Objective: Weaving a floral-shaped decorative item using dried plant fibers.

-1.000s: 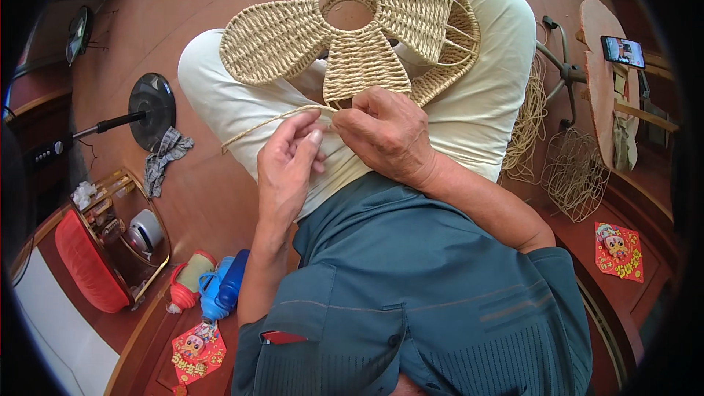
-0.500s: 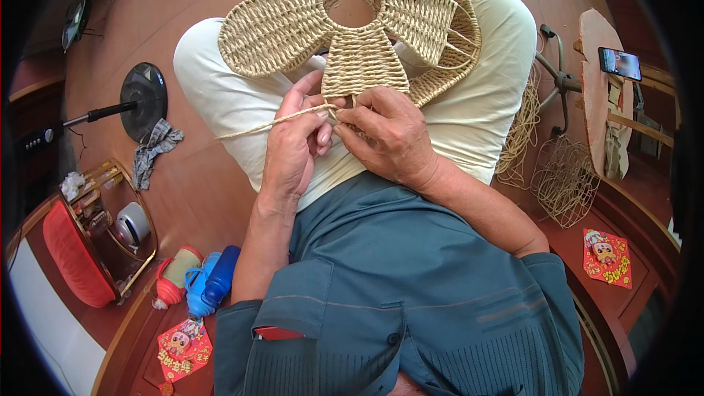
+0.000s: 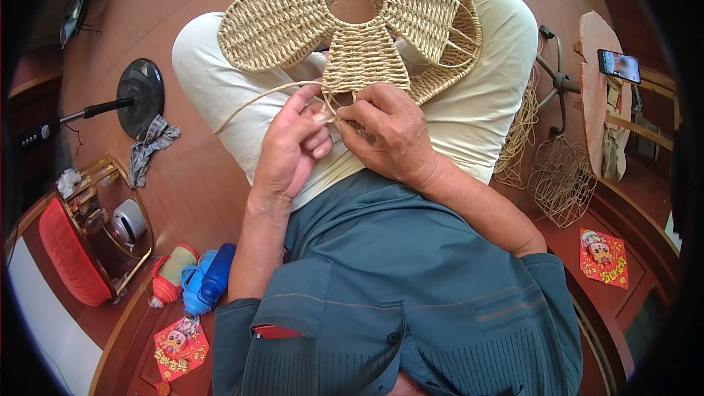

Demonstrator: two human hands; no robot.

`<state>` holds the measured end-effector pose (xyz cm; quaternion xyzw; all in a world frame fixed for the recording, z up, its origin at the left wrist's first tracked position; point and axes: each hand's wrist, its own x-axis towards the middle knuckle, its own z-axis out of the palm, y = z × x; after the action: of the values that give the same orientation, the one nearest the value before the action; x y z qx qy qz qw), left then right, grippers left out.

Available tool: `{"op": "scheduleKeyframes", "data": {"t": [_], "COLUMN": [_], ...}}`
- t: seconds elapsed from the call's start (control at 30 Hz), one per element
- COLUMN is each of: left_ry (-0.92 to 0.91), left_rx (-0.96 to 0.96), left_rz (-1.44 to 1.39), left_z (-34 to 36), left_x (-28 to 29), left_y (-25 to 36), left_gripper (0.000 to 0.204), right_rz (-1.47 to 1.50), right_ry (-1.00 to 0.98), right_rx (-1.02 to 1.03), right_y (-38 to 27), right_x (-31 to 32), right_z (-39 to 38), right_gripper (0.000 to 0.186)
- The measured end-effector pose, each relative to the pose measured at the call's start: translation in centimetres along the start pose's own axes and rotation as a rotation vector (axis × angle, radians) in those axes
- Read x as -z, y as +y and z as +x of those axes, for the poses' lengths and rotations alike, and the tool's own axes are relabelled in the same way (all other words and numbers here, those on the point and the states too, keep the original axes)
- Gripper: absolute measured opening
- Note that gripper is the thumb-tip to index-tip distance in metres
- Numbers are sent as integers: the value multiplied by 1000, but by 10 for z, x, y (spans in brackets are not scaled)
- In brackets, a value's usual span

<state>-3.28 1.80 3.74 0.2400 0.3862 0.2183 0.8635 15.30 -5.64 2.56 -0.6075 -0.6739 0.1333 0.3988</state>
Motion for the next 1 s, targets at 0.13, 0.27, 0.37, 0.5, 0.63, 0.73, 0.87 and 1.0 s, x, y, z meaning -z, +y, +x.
{"op": "scheduleKeyframes", "data": {"t": [0.13, 0.27, 0.37, 0.5, 0.63, 0.73, 0.87, 1.0], "left_ry": [11, 88, 130, 172, 293, 556, 852, 1252], "left_rx": [-42, -121, -82, -54, -82, -179, -163, -191], "left_rz": [-304, -217, -131, -103, 54, 70, 57, 16], "left_z": [-10, -38, -56, -80, -104, -126, -185, -303], "left_x": [4, 0, -8, -16, 17, 99, 254, 425], "left_y": [-6, 9, 11, 20, 42, 70, 114, 136], "left_gripper": [50, 44, 45, 49, 50, 54, 52, 28], "right_rz": [-12, -14, 2, -47, -38, -24, 2, 37], "right_ry": [16, -7, -24, -72, -42, -7, 50, 36], "right_rx": [11, -6, -38, -30, -33, -52, -67, -104], "right_y": [-1, -3, -6, -15, -11, -10, -9, -11], "right_x": [-1, 0, 2, 2, -3, -4, -4, -8], "right_z": [0, 1, 4, 7, 6, 7, 6, 7], "right_gripper": [13, 15, 17, 19, 22, 20, 17, 16]}}
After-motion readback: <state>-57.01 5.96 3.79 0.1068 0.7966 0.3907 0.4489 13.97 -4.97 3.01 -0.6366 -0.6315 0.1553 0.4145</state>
